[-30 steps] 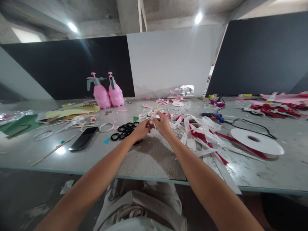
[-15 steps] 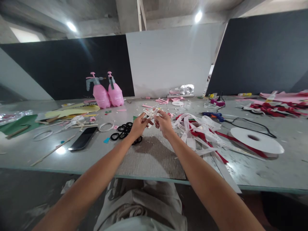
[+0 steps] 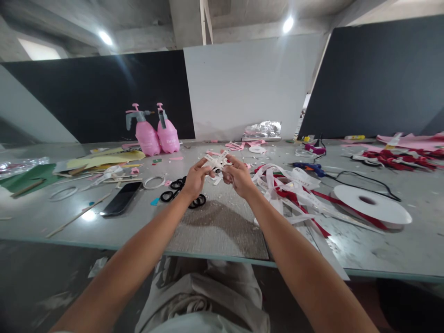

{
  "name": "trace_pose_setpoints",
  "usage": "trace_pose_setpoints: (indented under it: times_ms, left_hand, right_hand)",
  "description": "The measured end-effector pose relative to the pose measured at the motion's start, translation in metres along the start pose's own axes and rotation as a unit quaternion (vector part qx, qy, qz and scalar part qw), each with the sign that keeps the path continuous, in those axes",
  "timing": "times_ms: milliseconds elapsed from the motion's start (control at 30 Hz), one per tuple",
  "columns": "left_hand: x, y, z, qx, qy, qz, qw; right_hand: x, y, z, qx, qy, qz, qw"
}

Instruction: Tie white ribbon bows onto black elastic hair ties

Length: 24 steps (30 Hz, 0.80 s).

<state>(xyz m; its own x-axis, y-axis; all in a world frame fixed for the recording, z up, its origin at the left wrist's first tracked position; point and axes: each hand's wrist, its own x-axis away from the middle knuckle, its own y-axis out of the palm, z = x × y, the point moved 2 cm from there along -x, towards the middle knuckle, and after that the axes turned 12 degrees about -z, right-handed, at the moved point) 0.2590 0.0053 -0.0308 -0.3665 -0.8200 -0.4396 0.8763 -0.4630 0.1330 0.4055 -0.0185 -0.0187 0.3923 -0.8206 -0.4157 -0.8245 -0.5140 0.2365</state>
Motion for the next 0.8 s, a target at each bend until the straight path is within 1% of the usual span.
trace_pose_setpoints:
  times_ms: [100, 167, 233, 333, 400, 467, 533, 600, 667, 733, 800]
  left_hand:
    - [0.000, 0.003, 0.000, 0.066, -0.013, -0.020, 0.998]
    - [0.001, 0.004, 0.001, 0.066, -0.022, -0.049, 0.996]
    - [0.002, 0.004, 0.004, 0.017, -0.019, -0.072, 0.997]
    - [0.005, 0.002, 0.007, -0.072, -0.019, -0.080, 0.994]
    - [0.007, 0.003, 0.008, -0.101, -0.032, -0.092, 0.990]
    - [0.007, 0.006, 0.006, -0.111, -0.036, -0.108, 0.987]
    - [0.005, 0.007, 0.003, -0.111, -0.015, -0.103, 0.988]
    - [0.004, 0.007, 0.000, -0.118, 0.014, -0.082, 0.989]
    - [0.003, 0.006, -0.002, -0.127, 0.030, -0.066, 0.989]
    - [0.003, 0.006, -0.002, -0.131, 0.024, -0.068, 0.989]
    - [0.005, 0.008, -0.001, -0.131, 0.009, -0.085, 0.988]
  right_hand:
    - [0.002, 0.000, -0.001, -0.035, -0.009, -0.013, 0.999]
    - [0.003, -0.002, 0.000, -0.046, -0.009, -0.017, 0.999]
    - [0.002, -0.006, 0.001, -0.031, 0.001, -0.014, 0.999]
    - [-0.001, -0.012, 0.004, 0.028, 0.010, 0.020, 0.999]
    - [-0.003, -0.014, 0.005, 0.063, 0.006, 0.047, 0.997]
    - [-0.004, -0.014, 0.006, 0.084, 0.005, 0.052, 0.995]
    - [-0.004, -0.013, 0.007, 0.088, 0.003, 0.039, 0.995]
    - [-0.003, -0.011, 0.008, 0.086, -0.003, 0.022, 0.996]
    - [-0.003, -0.010, 0.008, 0.088, -0.010, 0.014, 0.996]
    - [-0.003, -0.009, 0.008, 0.102, -0.009, 0.015, 0.995]
    - [-0.003, -0.008, 0.009, 0.122, -0.007, 0.019, 0.992]
